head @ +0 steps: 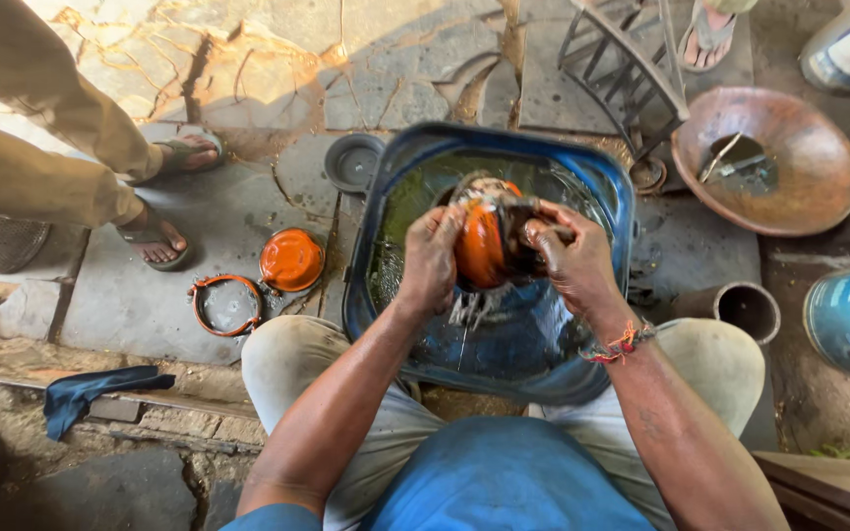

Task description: The person cleans oily mechanical components in a basin of liquid by hand, picking up and scrubbing various parts.

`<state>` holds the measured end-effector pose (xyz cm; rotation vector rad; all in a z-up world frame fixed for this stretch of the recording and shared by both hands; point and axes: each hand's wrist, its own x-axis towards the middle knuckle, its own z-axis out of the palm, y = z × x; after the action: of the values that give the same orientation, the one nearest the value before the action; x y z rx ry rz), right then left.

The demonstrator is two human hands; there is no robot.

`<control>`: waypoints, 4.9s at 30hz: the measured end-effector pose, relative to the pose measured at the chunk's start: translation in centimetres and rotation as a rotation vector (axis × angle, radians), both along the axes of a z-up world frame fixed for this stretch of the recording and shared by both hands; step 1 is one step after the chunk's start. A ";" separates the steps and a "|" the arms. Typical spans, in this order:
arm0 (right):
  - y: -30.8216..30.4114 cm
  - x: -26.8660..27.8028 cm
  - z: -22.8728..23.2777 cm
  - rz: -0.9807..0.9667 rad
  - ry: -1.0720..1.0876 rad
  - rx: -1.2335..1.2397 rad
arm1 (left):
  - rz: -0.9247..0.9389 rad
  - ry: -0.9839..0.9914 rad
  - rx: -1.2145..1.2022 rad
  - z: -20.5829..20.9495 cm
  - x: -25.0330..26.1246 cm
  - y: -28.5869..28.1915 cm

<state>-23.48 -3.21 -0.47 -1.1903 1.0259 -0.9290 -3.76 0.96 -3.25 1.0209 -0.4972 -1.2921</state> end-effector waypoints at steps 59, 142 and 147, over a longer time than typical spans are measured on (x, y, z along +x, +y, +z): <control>-3.7 4.9 2.2 0.300 0.925 -0.390 | -0.085 -0.856 0.003 4.1 4.4 0.6; -5.0 -0.7 -5.6 0.481 1.196 -0.722 | -0.111 -0.791 0.058 4.4 5.8 0.6; -5.5 0.6 1.0 0.186 0.246 -0.096 | -0.111 -0.937 0.053 4.5 5.8 0.7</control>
<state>-22.87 -8.68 0.54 -1.4813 1.0519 -0.7046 2.06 1.65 1.22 1.6451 -1.2392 -0.8547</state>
